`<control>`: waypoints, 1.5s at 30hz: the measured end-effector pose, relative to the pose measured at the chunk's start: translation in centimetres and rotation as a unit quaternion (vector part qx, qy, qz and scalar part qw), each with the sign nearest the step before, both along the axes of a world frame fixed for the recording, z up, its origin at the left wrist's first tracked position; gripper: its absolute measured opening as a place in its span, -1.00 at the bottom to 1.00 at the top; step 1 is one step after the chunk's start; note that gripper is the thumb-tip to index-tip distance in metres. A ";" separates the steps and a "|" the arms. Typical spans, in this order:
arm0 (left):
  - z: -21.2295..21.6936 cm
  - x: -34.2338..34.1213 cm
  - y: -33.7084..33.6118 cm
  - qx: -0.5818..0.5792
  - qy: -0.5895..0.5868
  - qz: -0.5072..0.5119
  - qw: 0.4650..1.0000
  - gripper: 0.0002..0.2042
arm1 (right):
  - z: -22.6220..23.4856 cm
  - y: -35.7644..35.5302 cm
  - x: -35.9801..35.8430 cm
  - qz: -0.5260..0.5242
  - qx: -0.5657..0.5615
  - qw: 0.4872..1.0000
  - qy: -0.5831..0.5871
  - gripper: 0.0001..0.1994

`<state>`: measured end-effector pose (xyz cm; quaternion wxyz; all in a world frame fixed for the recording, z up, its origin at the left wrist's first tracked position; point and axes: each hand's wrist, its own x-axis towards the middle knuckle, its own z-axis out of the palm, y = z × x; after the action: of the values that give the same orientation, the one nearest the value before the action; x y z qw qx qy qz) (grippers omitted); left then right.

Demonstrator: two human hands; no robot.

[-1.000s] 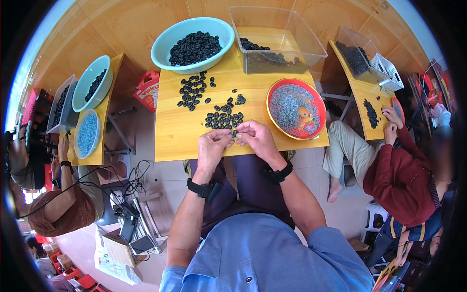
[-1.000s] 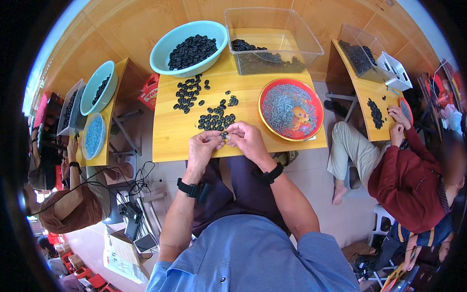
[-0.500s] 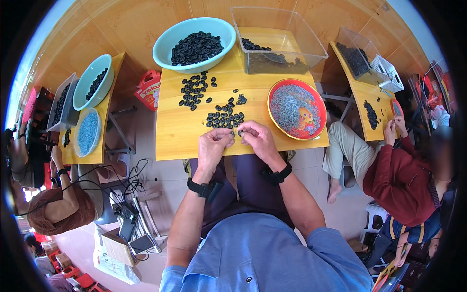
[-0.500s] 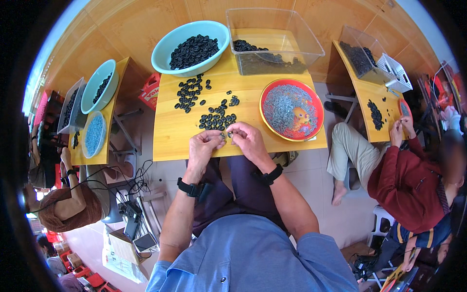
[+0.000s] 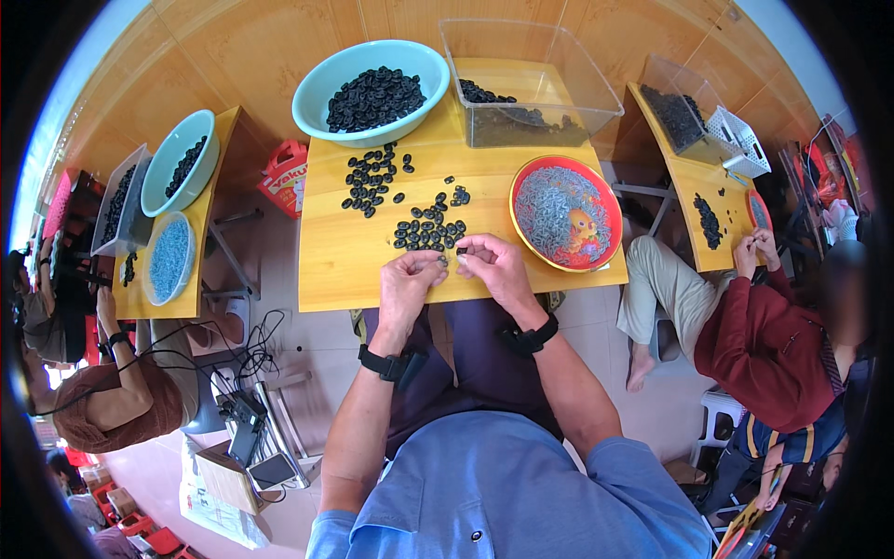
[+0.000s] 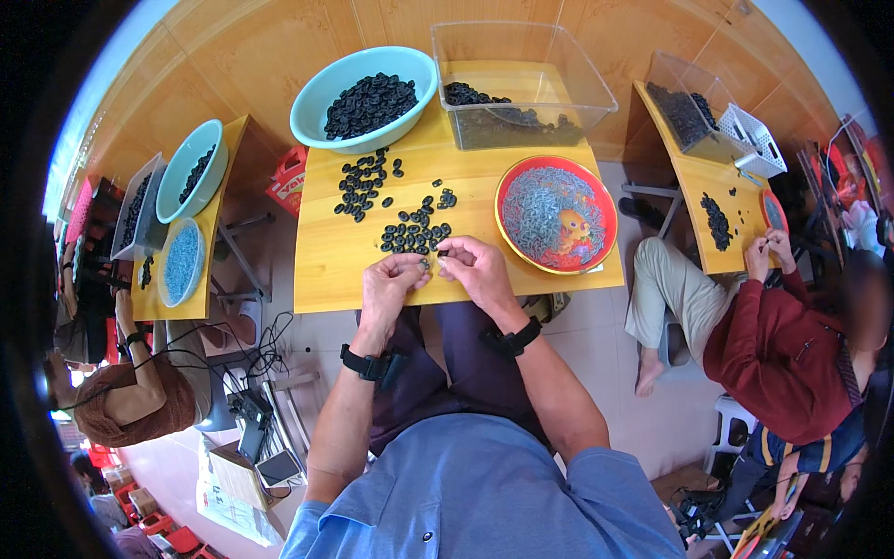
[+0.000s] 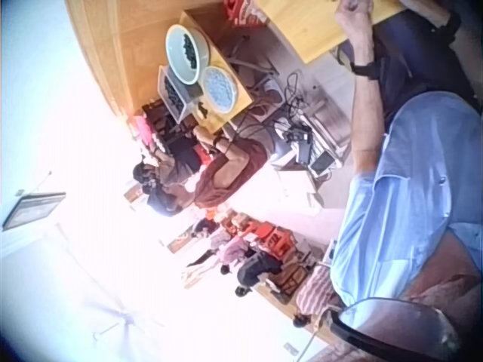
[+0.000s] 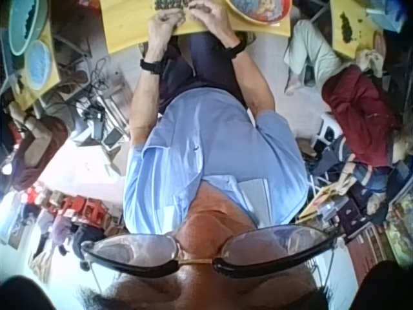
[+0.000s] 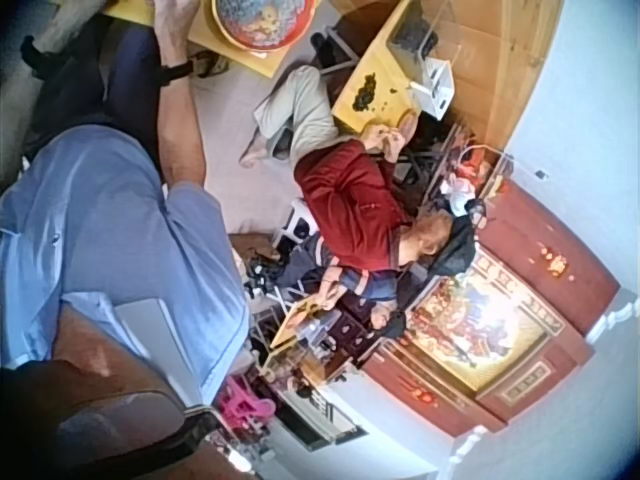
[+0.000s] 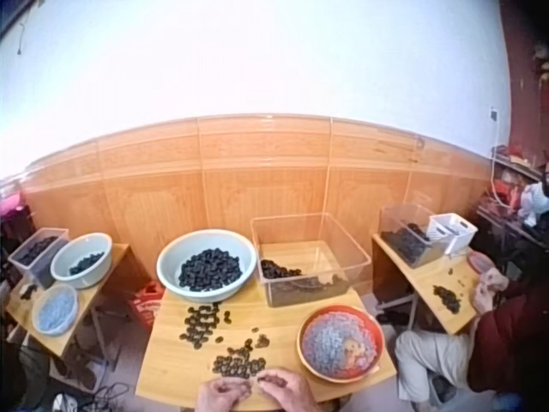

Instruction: Sorting small black components from a central pile into separate containers.

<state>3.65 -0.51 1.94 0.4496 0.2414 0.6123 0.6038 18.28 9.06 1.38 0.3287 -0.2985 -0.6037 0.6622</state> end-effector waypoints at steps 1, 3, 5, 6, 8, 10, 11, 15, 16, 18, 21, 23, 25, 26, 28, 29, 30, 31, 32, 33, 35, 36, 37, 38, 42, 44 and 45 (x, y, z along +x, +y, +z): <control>0.0 0.0 0.0 -0.001 -0.003 0.002 1.000 -0.80 | 0.1 0.0 -0.1 -0.009 0.004 1.000 0.007 -0.85; 0.0 0.0 0.0 -0.001 -0.007 0.004 1.000 -0.80 | 0.1 0.0 -0.1 -0.007 -0.008 1.000 0.003 -0.85; 0.0 0.1 0.0 0.006 -0.012 0.007 1.000 -0.80 | 0.1 0.0 -0.1 -0.004 -0.019 1.000 -0.003 -0.85; 0.1 0.1 0.0 0.006 -0.013 0.007 1.000 -0.80 | 0.1 -0.1 -0.1 -0.014 -0.027 0.999 -0.010 -0.84; 0.2 0.1 0.0 0.004 -0.017 0.008 1.000 -0.81 | 0.1 0.0 -0.2 -0.023 -0.035 0.999 -0.018 -0.83; 0.1 0.1 0.0 0.004 -0.017 0.006 1.000 -0.82 | 0.3 0.2 -0.3 -0.017 -0.066 0.997 -0.029 -0.82; 0.0 0.0 0.0 0.003 -0.018 0.005 1.000 -0.82 | 0.3 0.3 -0.3 -0.017 -0.066 0.997 -0.030 -0.82; -0.1 0.0 0.0 0.004 -0.017 0.004 1.000 -0.81 | 0.8 0.5 -0.3 0.015 -0.042 0.997 -0.055 -0.80; -0.1 0.0 0.0 0.005 -0.016 0.003 1.000 -0.81 | 0.9 0.5 -0.3 0.022 -0.024 0.997 -0.069 -0.80; -0.1 0.0 0.1 0.007 -0.013 0.003 1.000 -0.81 | 0.9 0.6 -0.3 0.029 -0.040 0.996 -0.069 -0.81; -0.3 0.0 0.0 0.000 -0.001 0.001 1.000 -0.82 | 0.5 0.6 -0.2 0.038 -0.051 0.996 -0.067 -0.83; -0.5 -0.1 0.1 -0.003 0.023 -0.008 1.000 -0.83 | 0.1 0.7 -0.2 0.041 -0.045 0.996 -0.065 -0.84; -0.3 0.2 0.1 -0.002 0.010 0.000 1.000 -0.84 | 0.0 0.7 0.0 0.045 -0.008 0.998 -0.053 -0.85; -0.2 0.2 0.1 -0.001 -0.003 0.007 1.000 -0.84 | -0.1 0.7 0.0 0.045 -0.008 0.998 -0.053 -0.85; -0.1 0.2 0.1 -0.008 0.007 0.007 1.000 -0.84 | 0.0 0.6 -0.1 0.035 -0.012 0.998 -0.046 -0.85; -0.1 0.2 0.2 -0.016 0.017 0.008 1.000 -0.83 | -0.1 0.6 -0.1 0.035 -0.012 0.998 -0.046 -0.85; 0.0 0.2 0.2 -0.016 0.018 0.007 1.000 -0.83 | -0.1 0.6 -0.1 0.030 -0.025 0.998 -0.045 -0.85; 0.1 0.2 0.2 -0.018 0.019 0.008 1.000 -0.83 | -0.1 0.6 -0.1 0.026 -0.038 0.998 -0.045 -0.85; 0.2 0.3 0.2 -0.021 0.021 0.009 1.000 -0.83 | -0.2 0.7 -0.1 0.025 -0.038 0.998 -0.044 -0.85; 0.1 0.2 0.2 -0.021 0.021 0.009 1.000 -0.83 | 0.0 0.7 -0.1 0.027 -0.040 0.998 -0.049 -0.85; 0.0 0.2 0.1 -0.020 0.021 0.012 1.000 -0.83 | 0.1 0.6 -0.1 0.029 -0.042 0.997 -0.055 -0.85; -0.1 0.2 0.1 -0.020 0.021 0.012 1.000 -0.83 | 0.2 0.5 -0.1 0.026 -0.043 0.998 -0.046 -0.85; -0.1 0.2 0.1 -0.020 0.020 0.011 1.000 -0.83 | 0.2 0.5 -0.2 0.024 -0.044 0.998 -0.037 -0.85; -0.2 0.1 0.1 -0.020 0.018 0.011 1.000 -0.84 | 0.1 0.4 -0.2 0.024 -0.044 0.998 -0.037 -0.85; -0.3 0.1 0.1 -0.018 0.018 0.009 1.000 -0.84 | -0.1 0.3 -0.1 0.012 -0.014 0.999 -0.049 -0.84; -0.2 0.2 0.1 -0.019 0.024 0.006 1.000 -0.84 | -0.2 0.1 -0.2 0.007 -0.006 0.999 -0.052 -0.83; 0.0 0.2 0.1 -0.020 0.023 0.005 1.000 -0.84 | -0.2 0.1 -0.1 0.016 -0.005 0.998 -0.056 -0.83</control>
<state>3.87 -0.37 1.91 0.4372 0.2428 0.6353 0.5884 18.17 9.16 1.15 0.2820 -0.3270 -0.6225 0.6527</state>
